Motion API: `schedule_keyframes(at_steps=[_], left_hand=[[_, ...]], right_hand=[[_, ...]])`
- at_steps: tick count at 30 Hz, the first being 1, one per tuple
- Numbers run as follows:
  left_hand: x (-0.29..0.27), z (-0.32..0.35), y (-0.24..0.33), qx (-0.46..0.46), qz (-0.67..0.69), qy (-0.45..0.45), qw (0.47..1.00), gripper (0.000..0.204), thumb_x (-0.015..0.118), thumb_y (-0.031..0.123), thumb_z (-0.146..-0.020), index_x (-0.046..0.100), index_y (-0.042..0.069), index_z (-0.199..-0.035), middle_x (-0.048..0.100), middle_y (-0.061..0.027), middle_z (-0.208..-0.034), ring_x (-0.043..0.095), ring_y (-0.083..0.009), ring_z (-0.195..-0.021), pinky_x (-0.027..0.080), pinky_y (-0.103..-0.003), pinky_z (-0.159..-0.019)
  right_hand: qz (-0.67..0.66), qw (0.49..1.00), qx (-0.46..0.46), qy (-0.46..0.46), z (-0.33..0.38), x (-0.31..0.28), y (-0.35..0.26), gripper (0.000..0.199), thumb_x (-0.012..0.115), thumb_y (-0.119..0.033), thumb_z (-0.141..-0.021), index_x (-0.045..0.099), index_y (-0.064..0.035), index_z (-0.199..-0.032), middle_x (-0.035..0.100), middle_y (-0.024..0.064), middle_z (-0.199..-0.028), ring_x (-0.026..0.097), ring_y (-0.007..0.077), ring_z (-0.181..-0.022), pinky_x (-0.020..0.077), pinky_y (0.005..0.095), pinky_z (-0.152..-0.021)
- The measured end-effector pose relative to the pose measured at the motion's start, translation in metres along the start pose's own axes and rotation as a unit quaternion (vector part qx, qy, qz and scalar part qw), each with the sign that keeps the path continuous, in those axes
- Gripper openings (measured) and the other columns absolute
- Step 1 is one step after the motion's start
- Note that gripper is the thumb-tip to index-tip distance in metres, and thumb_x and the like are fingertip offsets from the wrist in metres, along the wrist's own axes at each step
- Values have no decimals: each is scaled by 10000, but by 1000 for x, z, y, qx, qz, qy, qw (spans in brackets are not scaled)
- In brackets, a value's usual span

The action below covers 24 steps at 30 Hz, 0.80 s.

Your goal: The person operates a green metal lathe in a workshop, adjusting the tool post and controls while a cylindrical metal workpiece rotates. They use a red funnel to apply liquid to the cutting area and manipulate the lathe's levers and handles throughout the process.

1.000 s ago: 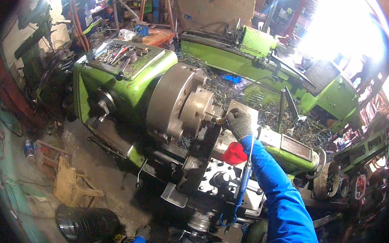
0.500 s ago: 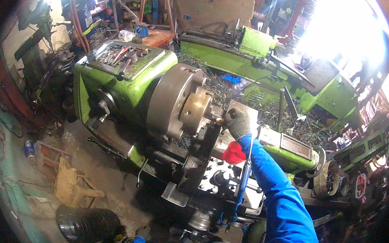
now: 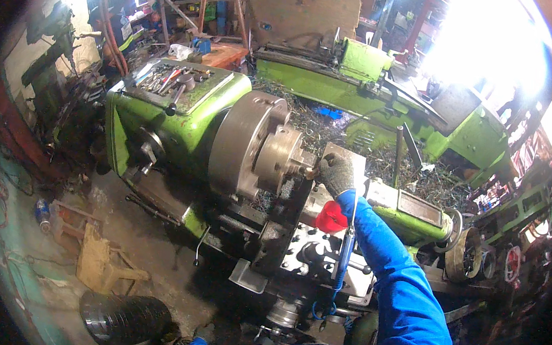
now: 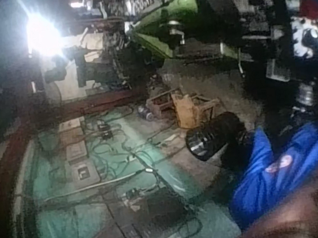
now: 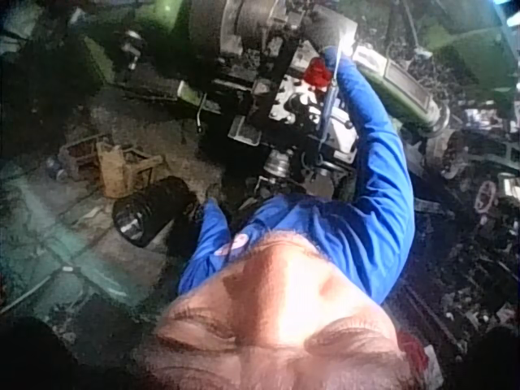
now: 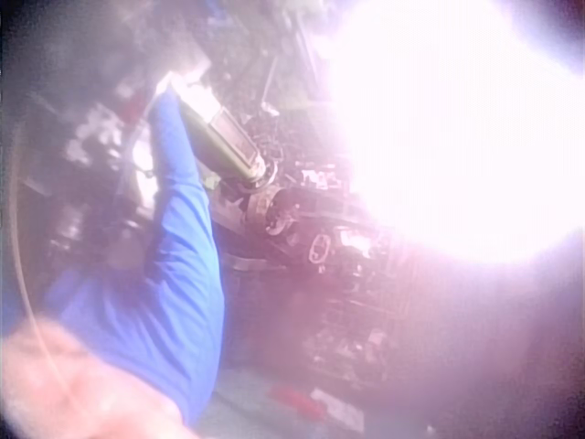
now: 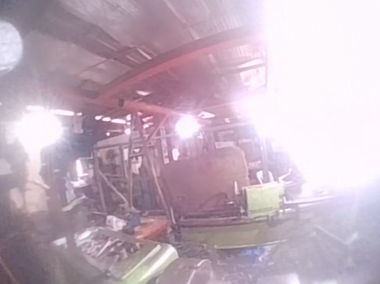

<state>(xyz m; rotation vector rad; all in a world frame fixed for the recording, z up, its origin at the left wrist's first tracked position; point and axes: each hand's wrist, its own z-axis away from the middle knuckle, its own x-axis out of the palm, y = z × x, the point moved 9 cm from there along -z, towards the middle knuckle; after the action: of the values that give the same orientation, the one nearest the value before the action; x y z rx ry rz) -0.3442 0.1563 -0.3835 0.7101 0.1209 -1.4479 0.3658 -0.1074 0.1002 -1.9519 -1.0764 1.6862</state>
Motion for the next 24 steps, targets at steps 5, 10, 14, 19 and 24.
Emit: schedule_keyframes(at_steps=[5,10,14,19,24], left_hand=[[-1,2,-5,-6,3,3,1000,489,675,433,-882,689,49,-1184,706,-212,-1112,667,-389,-1030,531,-492,-902],[0,3,-5,-7,4,4,1000,493,678,427,-880,685,46,-1192,703,-213,-1126,663,-390,-1042,529,-493,-908],[0,2,-3,-7,4,2,1000,497,681,423,-878,681,43,-1198,700,-214,-1137,661,-391,-1051,528,-494,-913],[-1,2,-7,-12,7,7,1000,502,684,418,-877,677,40,-1206,696,-215,-1151,657,-393,-1063,527,-495,-919],[1,2,-7,-14,14,9,1000,507,687,412,-875,673,37,-1215,693,-216,-1165,654,-394,-1074,526,-496,-924]], right_hand=[[-15,1000,-2,12,4,-4,-9,262,652,-293,-922,717,-49,-989,733,225,-834,735,384,-818,563,491,-767],[88,985,-143,39,18,-3,-36,244,632,-231,-960,729,-8,-975,766,174,-799,768,257,-742,592,390,-703],[33,994,-97,33,15,0,-26,249,638,-240,-962,729,-8,-971,763,180,-802,768,278,-752,592,394,-710],[-60,998,-30,4,7,8,-7,244,634,-235,-972,723,-9,-999,771,177,-823,765,268,-741,589,385,-703],[40,995,-87,-5,19,-3,-36,242,642,-242,-975,721,-13,-988,777,163,-825,764,239,-726,587,378,-689]])
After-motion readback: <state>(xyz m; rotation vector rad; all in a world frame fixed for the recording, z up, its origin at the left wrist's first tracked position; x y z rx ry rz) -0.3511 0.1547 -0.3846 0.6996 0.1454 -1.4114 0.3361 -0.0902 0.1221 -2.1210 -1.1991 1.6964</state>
